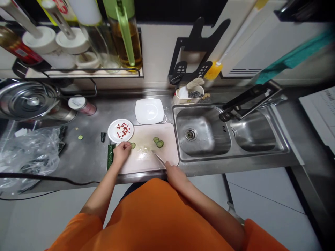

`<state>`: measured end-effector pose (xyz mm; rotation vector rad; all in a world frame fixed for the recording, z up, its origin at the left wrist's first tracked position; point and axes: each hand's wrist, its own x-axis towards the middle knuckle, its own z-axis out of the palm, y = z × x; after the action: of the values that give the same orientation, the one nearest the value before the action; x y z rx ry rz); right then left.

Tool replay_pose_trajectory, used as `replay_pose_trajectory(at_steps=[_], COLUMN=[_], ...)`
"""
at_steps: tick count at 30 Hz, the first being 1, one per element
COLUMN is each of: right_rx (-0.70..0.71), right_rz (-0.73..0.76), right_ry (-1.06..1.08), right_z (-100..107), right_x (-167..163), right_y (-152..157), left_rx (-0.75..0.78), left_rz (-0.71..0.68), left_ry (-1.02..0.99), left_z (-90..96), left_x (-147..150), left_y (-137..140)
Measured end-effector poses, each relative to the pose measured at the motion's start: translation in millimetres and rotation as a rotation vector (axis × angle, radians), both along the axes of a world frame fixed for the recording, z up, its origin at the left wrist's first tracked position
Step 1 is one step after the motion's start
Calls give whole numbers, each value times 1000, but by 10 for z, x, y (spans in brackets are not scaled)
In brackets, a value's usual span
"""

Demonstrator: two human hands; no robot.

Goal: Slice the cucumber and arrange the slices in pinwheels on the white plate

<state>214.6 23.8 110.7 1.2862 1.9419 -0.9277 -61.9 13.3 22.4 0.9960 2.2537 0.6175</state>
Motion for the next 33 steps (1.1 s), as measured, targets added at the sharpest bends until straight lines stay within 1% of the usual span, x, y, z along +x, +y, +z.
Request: replay_pose_trajectory(at_steps=[3,7,11,14,17,19,21,24,28,33], right_rx=[2,-5,18,17,16,27,44,52,38,50], right_rz=[6,-9,4,-11,-19,-17,-17,-20,-31,-49], right_ry=[-1,2,10,7,18,29,31,29,36,44], right_z=[4,11,5,-1,-12,-26,-42,-61,-65,-55], right_x=[-7,-12,-4,2,8,12,16,17,19,21], right_y=[2,-4,-17,-23,-32,-42,-52,-62,-72,-83], left_rx=[-1,27,69,129,187,205,186,100,35,0], left_rz=[-20,-36,-58,-80,-132,-238,-368,-496,-535,-514], left_ry=[57,114,166,205,157,72,12,33,74,72], left_z=[-55,-98,-102,-70,-17,15,30,16,-41,-83], left_x=[-28,6,25,64,204,367,563,836,1032,1076], left_y=[-19,-29,-58,-62,26,148,296,486,595,616])
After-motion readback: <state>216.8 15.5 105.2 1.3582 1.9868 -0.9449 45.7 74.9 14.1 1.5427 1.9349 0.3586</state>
